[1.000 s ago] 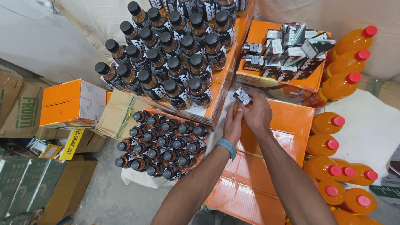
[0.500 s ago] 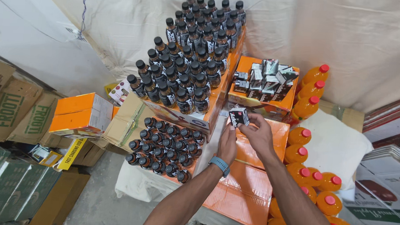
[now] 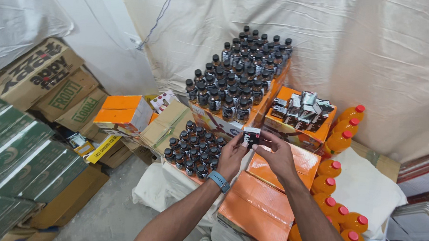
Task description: The person repeatedly picks small white boxes from a stack of orange cartons and places them in a neat grid on a larger cardboard box. The person walks back and forth between the two locations multiple times, handling one box at a time.
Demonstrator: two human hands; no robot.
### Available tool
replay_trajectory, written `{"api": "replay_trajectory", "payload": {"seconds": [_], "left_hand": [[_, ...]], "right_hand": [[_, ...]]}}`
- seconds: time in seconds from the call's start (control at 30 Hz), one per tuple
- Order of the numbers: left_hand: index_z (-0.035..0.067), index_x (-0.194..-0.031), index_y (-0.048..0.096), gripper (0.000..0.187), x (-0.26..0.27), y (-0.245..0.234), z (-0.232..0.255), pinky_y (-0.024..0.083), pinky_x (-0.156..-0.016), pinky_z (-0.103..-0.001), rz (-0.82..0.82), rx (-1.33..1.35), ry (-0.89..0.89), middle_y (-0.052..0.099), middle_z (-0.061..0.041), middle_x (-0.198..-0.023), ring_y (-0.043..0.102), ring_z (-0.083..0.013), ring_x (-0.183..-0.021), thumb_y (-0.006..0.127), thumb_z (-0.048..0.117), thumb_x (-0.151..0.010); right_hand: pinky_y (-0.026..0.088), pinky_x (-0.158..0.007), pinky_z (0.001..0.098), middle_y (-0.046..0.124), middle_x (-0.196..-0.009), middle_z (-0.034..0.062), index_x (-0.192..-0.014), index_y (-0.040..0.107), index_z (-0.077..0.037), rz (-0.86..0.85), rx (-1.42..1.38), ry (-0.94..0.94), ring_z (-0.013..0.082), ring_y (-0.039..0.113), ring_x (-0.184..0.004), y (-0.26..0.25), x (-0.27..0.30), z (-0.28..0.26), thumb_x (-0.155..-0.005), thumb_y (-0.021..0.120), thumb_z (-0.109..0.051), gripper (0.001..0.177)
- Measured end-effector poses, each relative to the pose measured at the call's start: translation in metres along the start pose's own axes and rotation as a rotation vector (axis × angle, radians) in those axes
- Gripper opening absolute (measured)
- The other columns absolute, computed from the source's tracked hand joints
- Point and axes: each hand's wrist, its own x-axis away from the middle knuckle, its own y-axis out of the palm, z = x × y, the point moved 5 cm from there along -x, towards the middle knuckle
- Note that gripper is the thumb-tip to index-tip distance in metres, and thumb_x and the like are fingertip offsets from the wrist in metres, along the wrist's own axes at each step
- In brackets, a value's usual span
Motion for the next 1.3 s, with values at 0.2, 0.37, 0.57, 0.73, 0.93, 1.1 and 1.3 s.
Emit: {"api": "replay_trajectory", "payload": {"seconds": [0.2,0.37,0.57,0.73,0.93,1.1,1.3], "left_hand": [[-0.001,-0.145,0.054,0.05,0.019,-0.048,0.011,0.06,-0.092,-0.03,0.135,0.022,0.045,0.065,-0.015,-0.132,0.063,-0.0149,-0.108,0.067,0.012,-0.099],[0.001,-0.147,0.053,0.05,0.04,-0.106,0.025,0.059,-0.094,-0.032,0.205,0.003,0.017,0.064,-0.016,-0.134,0.064,-0.0185,-0.113,0.065,0.013,-0.1],[0.0,-0.145,0.053,0.05,0.087,-0.182,0.064,0.057,-0.1,-0.036,0.349,0.011,0.067,0.063,-0.015,-0.133,0.062,-0.0194,-0.117,0.067,0.012,-0.099],[0.0,-0.143,0.056,0.047,0.152,-0.267,0.082,0.054,-0.103,-0.038,0.492,0.096,0.12,0.065,-0.013,-0.129,0.065,-0.0196,-0.115,0.068,0.009,-0.098],[-0.001,-0.143,0.055,0.049,0.258,-0.367,0.136,0.054,-0.103,-0.039,0.618,0.061,0.203,0.063,-0.014,-0.131,0.062,-0.0195,-0.116,0.068,0.008,-0.097],[0.0,-0.143,0.055,0.048,0.361,-0.446,0.173,0.054,-0.104,-0.037,0.745,0.061,0.263,0.063,-0.013,-0.132,0.061,-0.0195,-0.117,0.068,0.009,-0.097],[0.003,-0.141,0.059,0.046,0.477,-0.526,0.212,0.055,-0.102,-0.038,0.912,0.123,0.3,0.065,-0.011,-0.13,0.064,-0.0207,-0.116,0.068,0.006,-0.096]], "right_hand": [[0.059,-0.091,0.0379,0.071,-0.114,0.0157,-0.133,0.069,-0.003,-0.113,-0.009,0.01,0.0223,0.069,-0.106,0.046,-0.001,0.01,-0.078,0.084,0.004,0.058],[0.06,-0.088,0.0354,0.071,-0.114,0.0157,-0.134,0.067,-0.001,-0.195,-0.008,0.02,0.0208,0.068,-0.103,0.102,0.011,0.009,-0.077,0.085,0.003,0.06],[0.061,-0.087,0.0419,0.072,-0.116,0.02,-0.134,0.067,0.0,-0.347,-0.003,0.073,0.0265,0.069,-0.105,0.198,0.031,0.006,-0.077,0.087,0.0,0.061],[0.061,-0.089,0.0351,0.071,-0.113,0.012,-0.132,0.068,0.0,-0.457,-0.023,0.089,0.0194,0.069,-0.102,0.294,0.083,0.013,-0.075,0.085,0.003,0.06],[0.06,-0.091,0.0397,0.071,-0.116,0.0138,-0.131,0.069,-0.004,-0.618,-0.019,0.102,0.0235,0.069,-0.105,0.42,0.162,0.021,-0.072,0.087,0.004,0.063],[0.061,-0.09,0.0413,0.073,-0.111,0.0159,-0.128,0.072,-0.006,-0.76,-0.014,0.12,0.0246,0.07,-0.102,0.522,0.252,0.012,-0.071,0.088,0.005,0.06],[0.061,-0.089,0.0392,0.074,-0.111,0.0156,-0.126,0.073,-0.006,-0.94,-0.019,0.134,0.0242,0.071,-0.102,0.635,0.348,0.018,-0.073,0.085,0.006,0.056]]}}
